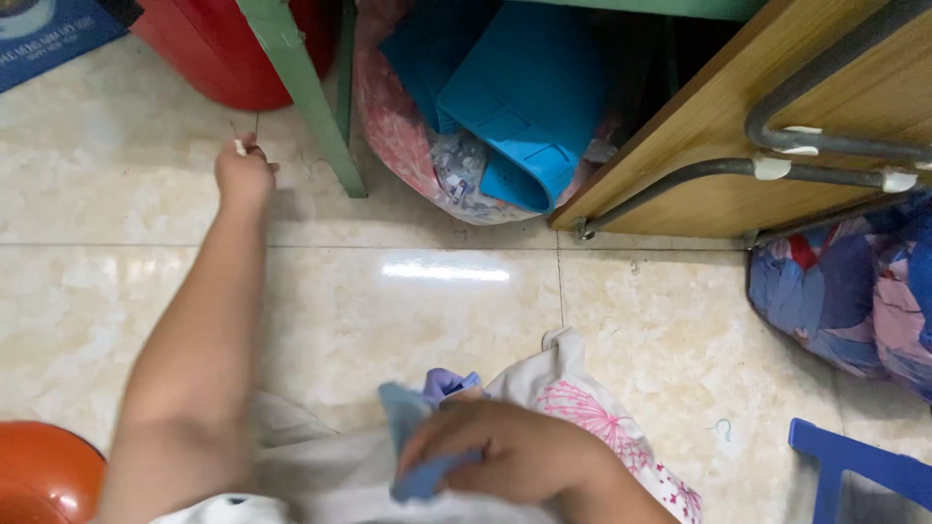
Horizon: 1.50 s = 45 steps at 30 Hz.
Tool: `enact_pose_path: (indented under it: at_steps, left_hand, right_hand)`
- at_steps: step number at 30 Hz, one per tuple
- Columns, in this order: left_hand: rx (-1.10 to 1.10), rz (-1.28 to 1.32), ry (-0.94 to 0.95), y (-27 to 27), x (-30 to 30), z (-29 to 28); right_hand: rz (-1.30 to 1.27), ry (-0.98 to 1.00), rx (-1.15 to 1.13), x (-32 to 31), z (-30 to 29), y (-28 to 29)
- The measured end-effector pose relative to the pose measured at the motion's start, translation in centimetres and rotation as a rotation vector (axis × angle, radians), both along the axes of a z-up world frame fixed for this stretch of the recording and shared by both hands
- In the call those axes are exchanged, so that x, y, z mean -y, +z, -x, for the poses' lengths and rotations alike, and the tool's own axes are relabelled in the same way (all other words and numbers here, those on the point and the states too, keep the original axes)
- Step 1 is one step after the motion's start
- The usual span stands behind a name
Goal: Hand-sewing a small piece of blue fabric using a needle and thread
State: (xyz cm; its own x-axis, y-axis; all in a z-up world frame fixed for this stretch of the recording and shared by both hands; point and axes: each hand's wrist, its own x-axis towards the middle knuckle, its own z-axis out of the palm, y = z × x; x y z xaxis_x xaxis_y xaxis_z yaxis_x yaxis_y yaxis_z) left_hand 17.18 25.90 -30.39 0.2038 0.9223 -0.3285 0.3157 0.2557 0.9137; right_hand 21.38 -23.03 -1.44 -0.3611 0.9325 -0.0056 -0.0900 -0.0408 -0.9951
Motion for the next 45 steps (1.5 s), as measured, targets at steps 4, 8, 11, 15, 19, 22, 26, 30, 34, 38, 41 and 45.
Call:
enact_pose_path:
  at_steps: [4,8,11,15,19,22,26,30,34,38,41,45]
  left_hand:
    - [-0.223,-0.18,-0.463,15.1,13.3,3.6]
    - [-0.351,0.142,-1.031,24.0,25.9,7.7]
    - [0.159,0.416,-1.122,22.3,30.0,10.5]
    - [0.181,0.179,-1.068,24.0,29.8,11.3]
    - [0.137,0.173,-0.959,26.9,29.8,11.4]
    - [0.22,0.226,-0.846,27.6,30.8,11.0]
    - [0.239,0.259,-0.849,27.3,31.0,11.0]
    - [0.278,0.282,-0.81,27.9,30.8,11.9]
    - [0.219,0.264,-0.844,28.9,29.9,12.5]
    - [0.102,0.227,-0.965,28.8,27.9,13.5]
    - [0.037,0.265,-1.05,29.2,27.1,13.7]
    - [0.122,-0.063,-1.093,26.8,26.1,13.4]
  right_hand:
    - [0.226,-0.487,-0.047,0.8,0.2,-1.3]
    - [0.122,-0.662,0.006,1.1,-0.5,-3.6]
    - [0.175,-0.779,-0.047,1.7,-0.8,-4.7]
    - [0.193,-0.845,0.017,2.0,-1.3,-4.2]
    - [0.214,-0.96,-0.136,0.8,-0.7,-0.4]
    - [0.272,-1.003,-0.45,2.2,-1.0,-8.2]
    - [0.284,-0.987,-0.529,1.9,-0.2,-9.0]
    - [0.319,-0.905,-0.503,2.8,0.3,-10.5]
    - [0.267,-0.935,-0.449,2.0,1.0,-6.2]
    - [0.18,-1.052,-0.508,3.1,-1.6,-6.8]
    - [0.107,-1.165,-0.548,3.5,-2.5,-4.1]
    - [0.097,-1.226,-0.363,4.1,-4.5,-6.1]
